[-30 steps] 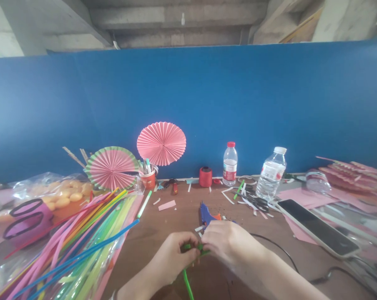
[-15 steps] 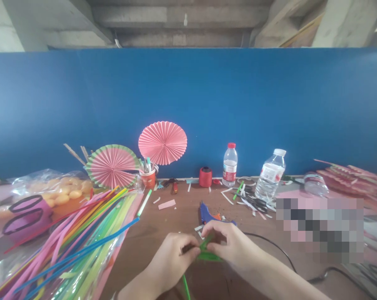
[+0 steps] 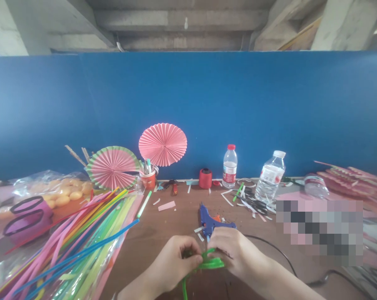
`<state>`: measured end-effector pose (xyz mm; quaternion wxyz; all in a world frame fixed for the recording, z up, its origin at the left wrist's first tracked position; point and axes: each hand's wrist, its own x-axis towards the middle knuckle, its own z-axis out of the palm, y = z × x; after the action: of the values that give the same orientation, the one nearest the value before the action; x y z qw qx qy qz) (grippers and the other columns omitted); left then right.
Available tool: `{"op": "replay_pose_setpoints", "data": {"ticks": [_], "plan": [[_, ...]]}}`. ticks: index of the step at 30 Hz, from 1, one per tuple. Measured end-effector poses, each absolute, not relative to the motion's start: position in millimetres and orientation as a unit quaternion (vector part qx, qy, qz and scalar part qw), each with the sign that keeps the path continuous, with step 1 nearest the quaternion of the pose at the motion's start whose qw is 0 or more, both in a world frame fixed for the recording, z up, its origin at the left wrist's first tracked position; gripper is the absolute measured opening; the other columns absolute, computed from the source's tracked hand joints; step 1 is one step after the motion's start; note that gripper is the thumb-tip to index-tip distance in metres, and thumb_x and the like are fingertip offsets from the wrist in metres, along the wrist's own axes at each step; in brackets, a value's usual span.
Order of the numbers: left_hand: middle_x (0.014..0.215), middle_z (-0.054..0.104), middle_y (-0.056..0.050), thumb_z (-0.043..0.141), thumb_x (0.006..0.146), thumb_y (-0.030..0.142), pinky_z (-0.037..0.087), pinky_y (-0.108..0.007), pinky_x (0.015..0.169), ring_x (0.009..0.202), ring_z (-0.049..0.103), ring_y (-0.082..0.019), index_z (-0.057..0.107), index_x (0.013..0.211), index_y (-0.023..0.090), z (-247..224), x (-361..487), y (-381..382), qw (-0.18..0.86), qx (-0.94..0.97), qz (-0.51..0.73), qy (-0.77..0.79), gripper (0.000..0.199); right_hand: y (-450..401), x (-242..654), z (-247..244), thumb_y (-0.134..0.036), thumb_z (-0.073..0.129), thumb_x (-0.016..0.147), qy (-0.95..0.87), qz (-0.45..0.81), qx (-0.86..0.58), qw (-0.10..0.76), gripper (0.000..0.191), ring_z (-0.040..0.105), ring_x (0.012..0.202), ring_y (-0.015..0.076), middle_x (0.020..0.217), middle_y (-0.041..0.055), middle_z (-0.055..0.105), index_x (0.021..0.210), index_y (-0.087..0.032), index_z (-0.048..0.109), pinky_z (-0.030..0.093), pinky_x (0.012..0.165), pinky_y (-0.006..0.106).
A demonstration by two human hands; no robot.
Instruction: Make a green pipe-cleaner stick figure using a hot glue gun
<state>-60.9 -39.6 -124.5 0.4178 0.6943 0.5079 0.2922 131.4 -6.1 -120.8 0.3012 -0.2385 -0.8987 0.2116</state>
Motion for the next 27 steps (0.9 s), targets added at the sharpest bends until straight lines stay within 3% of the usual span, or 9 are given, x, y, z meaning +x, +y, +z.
{"op": "replay_pose_setpoints", "data": {"ticks": [5, 7, 9, 13, 15, 19, 23, 25, 27], "plan": [[0.065, 0.058, -0.001, 0.043, 0.079, 0.017, 0.034, -0.026, 0.06, 0.063, 0.051, -0.015, 0.056, 0.067, 0.017, -124.1, -60.8, -45.3, 0.099, 0.869, 0.227, 0.428, 0.017, -8.2, 117.0, -138.4, -0.022, 0.051, 0.069, -0.645, 0.575, -0.448, 0.228, 0.019, 0.03, 0.041, 0.0054, 0.044, -0.0058, 0.035, 0.051, -0.015, 0.049, 0.023, 0.042, 0.019], [0.065, 0.058, -0.002, 0.041, 0.08, 0.016, 0.034, -0.027, 0.061, 0.063, 0.051, -0.015, 0.055, 0.066, 0.017, -124.8, -60.7, -45.6, 0.07, 0.882, 0.216, 0.413, 0.02, -9.8, 115.8, -140.4, -0.023, 0.053, 0.068, -0.599, 0.617, -0.45, 0.241, 0.02, 0.03, 0.041, 0.0046, 0.044, -0.0064, 0.035, 0.051, -0.014, 0.048, 0.024, 0.042, 0.018], [0.064, 0.058, 0.0, 0.046, 0.078, 0.017, 0.034, -0.025, 0.059, 0.061, 0.051, -0.014, 0.057, 0.069, 0.017, -125.7, -61.2, -44.1, 0.163, 0.846, 0.235, 0.45, 0.014, -12.1, 118.7, -137.1, -0.02, 0.054, 0.067, -0.616, 0.596, -0.42, 0.299, 0.008, 0.039, 0.048, 0.0057, 0.052, -0.0048, 0.045, 0.064, -0.013, 0.057, 0.031, 0.048, 0.018], [0.06, 0.055, 0.003, 0.055, 0.073, 0.021, 0.036, -0.02, 0.055, 0.057, 0.05, -0.011, 0.059, 0.07, 0.015, -126.3, -62.6, -38.9, 0.416, 0.712, 0.297, 0.482, 0.008, -15.3, 131.4, -122.0, -0.01, 0.048, 0.066, -0.708, 0.534, -0.314, 0.34, 0.038, 0.054, 0.081, 0.0134, 0.091, 0.0028, 0.059, 0.102, -0.02, 0.057, 0.041, 0.071, 0.023], [0.061, 0.054, 0.003, 0.056, 0.071, 0.019, 0.037, -0.02, 0.056, 0.058, 0.05, -0.01, 0.059, 0.067, 0.013, -124.8, -62.4, -37.9, 0.475, 0.676, 0.323, 0.462, 0.008, -14.1, 136.2, -117.4, -0.012, 0.053, 0.068, -0.767, 0.47, -0.295, 0.324, 0.034, 0.054, 0.083, 0.0146, 0.094, 0.0042, 0.06, 0.099, -0.02, 0.06, 0.041, 0.074, 0.024], [0.059, 0.054, 0.003, 0.056, 0.07, 0.017, 0.035, -0.019, 0.053, 0.056, 0.047, -0.009, 0.06, 0.066, 0.013, -120.6, -61.7, -41.1, 0.474, 0.683, 0.314, 0.458, 0.007, -9.9, 135.6, -121.2, -0.023, 0.057, 0.073, -0.83, 0.363, -0.299, 0.301, 0.012, 0.05, 0.066, 0.0105, 0.072, 0.0004, 0.057, 0.08, -0.017, 0.064, 0.036, 0.063, 0.02], [0.062, 0.057, 0.001, 0.051, 0.075, 0.019, 0.034, -0.022, 0.055, 0.058, 0.048, -0.012, 0.06, 0.07, 0.016, -124.7, -61.8, -45.2, 0.273, 0.798, 0.276, 0.46, 0.011, -14.1, 123.4, -128.2, -0.019, 0.05, 0.071, -0.744, 0.447, -0.409, 0.28, 0.018, 0.035, 0.048, 0.0062, 0.05, -0.0043, 0.041, 0.054, -0.013, 0.051, 0.025, 0.048, 0.018], [0.065, 0.058, -0.003, 0.045, 0.077, 0.016, 0.035, -0.027, 0.06, 0.062, 0.049, -0.015, 0.059, 0.07, 0.016, -129.2, -60.8, -46.3, 0.112, 0.872, 0.253, 0.405, 0.016, -17.1, 117.5, -129.1, -0.014, 0.042, 0.069, -0.647, 0.552, -0.461, 0.253, 0.02, 0.027, 0.041, 0.0049, 0.043, -0.0055, 0.035, 0.049, -0.014, 0.043, 0.019, 0.042, 0.019], [0.066, 0.058, -0.004, 0.041, 0.077, 0.012, 0.035, -0.029, 0.061, 0.063, 0.049, -0.017, 0.056, 0.068, 0.016, -131.6, -59.0, -46.9, 0.021, 0.896, 0.241, 0.372, 0.018, -18.1, 115.1, -128.8, -0.013, 0.04, 0.067, -0.598, 0.605, -0.464, 0.247, 0.02, 0.024, 0.038, 0.0043, 0.041, -0.0061, 0.034, 0.047, -0.014, 0.041, 0.018, 0.041, 0.018]]}}
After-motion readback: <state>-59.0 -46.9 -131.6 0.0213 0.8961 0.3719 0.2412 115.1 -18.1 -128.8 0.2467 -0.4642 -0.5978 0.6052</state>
